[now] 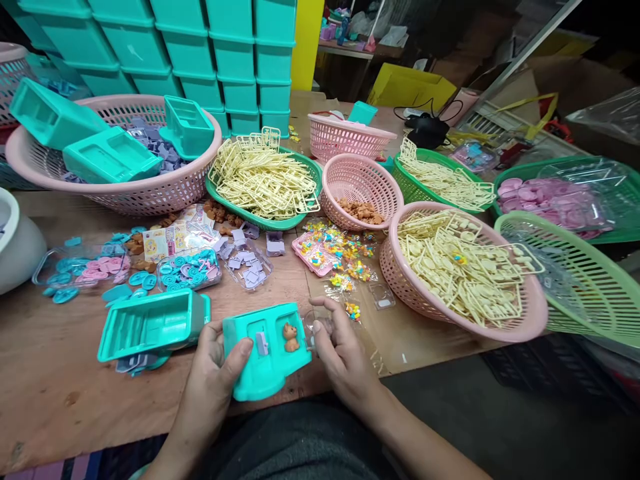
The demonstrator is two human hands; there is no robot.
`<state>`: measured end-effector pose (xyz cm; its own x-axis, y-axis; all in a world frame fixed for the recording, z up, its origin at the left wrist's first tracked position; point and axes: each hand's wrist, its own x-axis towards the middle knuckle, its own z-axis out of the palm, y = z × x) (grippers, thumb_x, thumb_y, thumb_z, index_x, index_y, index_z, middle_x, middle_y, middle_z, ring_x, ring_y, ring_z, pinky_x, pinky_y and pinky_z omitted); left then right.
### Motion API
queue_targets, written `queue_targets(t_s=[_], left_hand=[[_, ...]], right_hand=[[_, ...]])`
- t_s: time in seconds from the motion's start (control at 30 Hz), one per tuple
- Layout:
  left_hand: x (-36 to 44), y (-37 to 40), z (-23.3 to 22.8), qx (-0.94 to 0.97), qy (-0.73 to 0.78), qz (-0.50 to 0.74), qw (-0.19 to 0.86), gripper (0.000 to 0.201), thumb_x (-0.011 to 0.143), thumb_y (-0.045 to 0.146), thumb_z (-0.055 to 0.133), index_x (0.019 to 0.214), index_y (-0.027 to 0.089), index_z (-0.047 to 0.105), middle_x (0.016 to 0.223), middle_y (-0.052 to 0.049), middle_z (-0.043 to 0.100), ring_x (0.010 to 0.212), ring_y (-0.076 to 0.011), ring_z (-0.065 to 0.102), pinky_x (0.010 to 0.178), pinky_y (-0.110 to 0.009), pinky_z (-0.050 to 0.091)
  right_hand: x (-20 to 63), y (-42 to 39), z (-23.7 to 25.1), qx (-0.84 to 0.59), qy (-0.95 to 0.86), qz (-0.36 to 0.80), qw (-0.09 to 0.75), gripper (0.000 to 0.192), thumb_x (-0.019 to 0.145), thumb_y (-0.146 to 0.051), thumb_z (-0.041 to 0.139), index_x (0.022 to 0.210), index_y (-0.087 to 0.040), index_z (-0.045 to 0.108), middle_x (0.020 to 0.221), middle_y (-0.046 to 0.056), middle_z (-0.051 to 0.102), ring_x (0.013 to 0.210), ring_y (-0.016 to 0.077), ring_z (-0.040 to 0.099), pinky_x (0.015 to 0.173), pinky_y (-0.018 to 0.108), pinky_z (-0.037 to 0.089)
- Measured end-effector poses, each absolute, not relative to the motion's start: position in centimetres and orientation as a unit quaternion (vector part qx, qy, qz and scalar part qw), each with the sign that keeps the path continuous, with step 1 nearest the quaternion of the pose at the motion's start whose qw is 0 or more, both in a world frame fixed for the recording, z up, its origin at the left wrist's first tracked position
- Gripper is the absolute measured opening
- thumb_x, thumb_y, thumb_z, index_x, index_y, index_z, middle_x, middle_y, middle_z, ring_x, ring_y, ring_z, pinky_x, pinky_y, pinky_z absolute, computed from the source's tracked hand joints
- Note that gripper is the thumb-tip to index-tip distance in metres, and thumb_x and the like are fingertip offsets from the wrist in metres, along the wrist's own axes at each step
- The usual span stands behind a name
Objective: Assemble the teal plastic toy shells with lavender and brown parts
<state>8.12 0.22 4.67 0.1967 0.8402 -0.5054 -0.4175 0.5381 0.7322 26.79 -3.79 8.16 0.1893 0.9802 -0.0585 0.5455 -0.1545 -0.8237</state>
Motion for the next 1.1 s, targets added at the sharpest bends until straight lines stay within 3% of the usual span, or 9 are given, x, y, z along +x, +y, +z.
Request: queue_targets(t_s=[0.1, 0.3, 0.4, 0.5, 0.6, 0.7, 0.77, 0.87, 1.1], left_hand=[[8.1, 0.1, 4.5, 0.225, 0.47, 0.427, 0.739, 0.066, 0.066, 0.057, 0.085, 0.113, 0.022, 0.054, 0.11, -0.009, 0.076, 0.096, -0.0299, 0.075, 0.074, -0.036, 0.062], [8.4, 0.2, 4.7, 0.252, 0.474, 0.426, 0.728, 0.067, 0.064, 0.057, 0.087, 0.106, 0.021, 0.051, 0.102, -0.009, 0.076, 0.091, -0.0294, 0.075, 0.073, -0.037, 0.062], [8.5, 0.2, 4.7, 0.253, 0.477, 0.439, 0.718, 0.064, 0.067, 0.058, 0.085, 0.107, 0.021, 0.051, 0.1, -0.007, 0.076, 0.088, -0.0285, 0.075, 0.069, -0.035, 0.061], [8.2, 0.0, 4.3, 0.251, 0.465, 0.432, 0.731, 0.066, 0.066, 0.057, 0.086, 0.109, 0.021, 0.05, 0.099, -0.008, 0.076, 0.089, -0.029, 0.075, 0.069, -0.035, 0.06], [8.0, -0.2, 4.0, 0.236, 0.454, 0.442, 0.737, 0.065, 0.068, 0.056, 0.084, 0.111, 0.021, 0.051, 0.102, -0.007, 0.076, 0.092, -0.0294, 0.074, 0.074, -0.037, 0.061], [8.1, -0.4, 3.8, 0.221, 0.452, 0.462, 0.731, 0.06, 0.069, 0.056, 0.082, 0.109, 0.022, 0.054, 0.104, -0.007, 0.075, 0.094, -0.0289, 0.074, 0.076, -0.036, 0.06], [8.1, -0.4, 3.6, 0.22, 0.444, 0.465, 0.734, 0.058, 0.07, 0.055, 0.082, 0.107, 0.021, 0.054, 0.103, -0.007, 0.075, 0.094, -0.0285, 0.073, 0.076, -0.036, 0.06], [7.9, -0.3, 3.0, 0.226, 0.425, 0.458, 0.747, 0.058, 0.072, 0.054, 0.082, 0.109, 0.021, 0.053, 0.102, -0.007, 0.075, 0.091, -0.0278, 0.073, 0.075, -0.036, 0.06], [7.9, -0.7, 2.7, 0.235, 0.432, 0.455, 0.743, 0.053, 0.076, 0.056, 0.078, 0.109, 0.023, 0.051, 0.107, -0.005, 0.074, 0.096, -0.0279, 0.072, 0.078, -0.036, 0.059]], right_hand=[[26.6, -3.6, 8.8, -0.695, -0.571, 0.31, 0.308, 0.032, 0.105, -0.035, 0.036, 0.132, -0.021, 0.045, 0.091, 0.005, 0.072, 0.072, 0.0161, 0.068, 0.062, 0.026, 0.053], [26.2, -3.3, 7.8, -0.698, -0.673, 0.104, 0.224, 0.037, 0.102, -0.022, 0.034, 0.135, -0.015, 0.049, 0.094, 0.012, 0.078, 0.077, 0.025, 0.077, 0.065, 0.033, 0.059], [26.0, -3.5, 7.7, -0.685, -0.691, 0.082, 0.214, 0.042, 0.103, -0.021, 0.032, 0.141, -0.012, 0.047, 0.1, 0.016, 0.078, 0.082, 0.0273, 0.077, 0.07, 0.037, 0.062], [25.8, -4.3, 9.2, -0.667, -0.703, 0.13, 0.21, 0.054, 0.105, -0.038, 0.041, 0.155, -0.018, 0.036, 0.129, 0.02, 0.07, 0.107, 0.0318, 0.073, 0.088, 0.047, 0.061], [26.1, -4.8, 10.9, -0.664, -0.673, 0.213, 0.248, 0.067, 0.101, -0.058, 0.045, 0.161, -0.03, 0.03, 0.146, 0.014, 0.059, 0.124, 0.0331, 0.063, 0.104, 0.056, 0.052], [26.6, -4.0, 11.0, -0.651, -0.6, 0.326, 0.331, 0.052, 0.103, -0.061, 0.039, 0.143, -0.034, 0.059, 0.137, 0.009, 0.063, 0.13, 0.0276, 0.058, 0.113, 0.053, 0.045], [26.7, -3.0, 10.2, -0.628, -0.541, 0.419, 0.371, 0.048, 0.097, -0.062, 0.054, 0.132, -0.033, 0.067, 0.135, 0.008, 0.064, 0.132, 0.0256, 0.057, 0.111, 0.048, 0.048], [26.3, -1.7, 8.9, -0.603, -0.446, 0.549, 0.37, 0.064, 0.084, -0.059, 0.075, 0.14, -0.035, 0.058, 0.135, 0.006, 0.065, 0.125, 0.0244, 0.062, 0.102, 0.044, 0.054], [25.5, -0.9, 8.2, -0.592, -0.393, 0.613, 0.345, 0.073, 0.076, -0.062, 0.08, 0.136, -0.028, 0.057, 0.115, 0.003, 0.069, 0.105, 0.019, 0.065, 0.09, 0.031, 0.054]])
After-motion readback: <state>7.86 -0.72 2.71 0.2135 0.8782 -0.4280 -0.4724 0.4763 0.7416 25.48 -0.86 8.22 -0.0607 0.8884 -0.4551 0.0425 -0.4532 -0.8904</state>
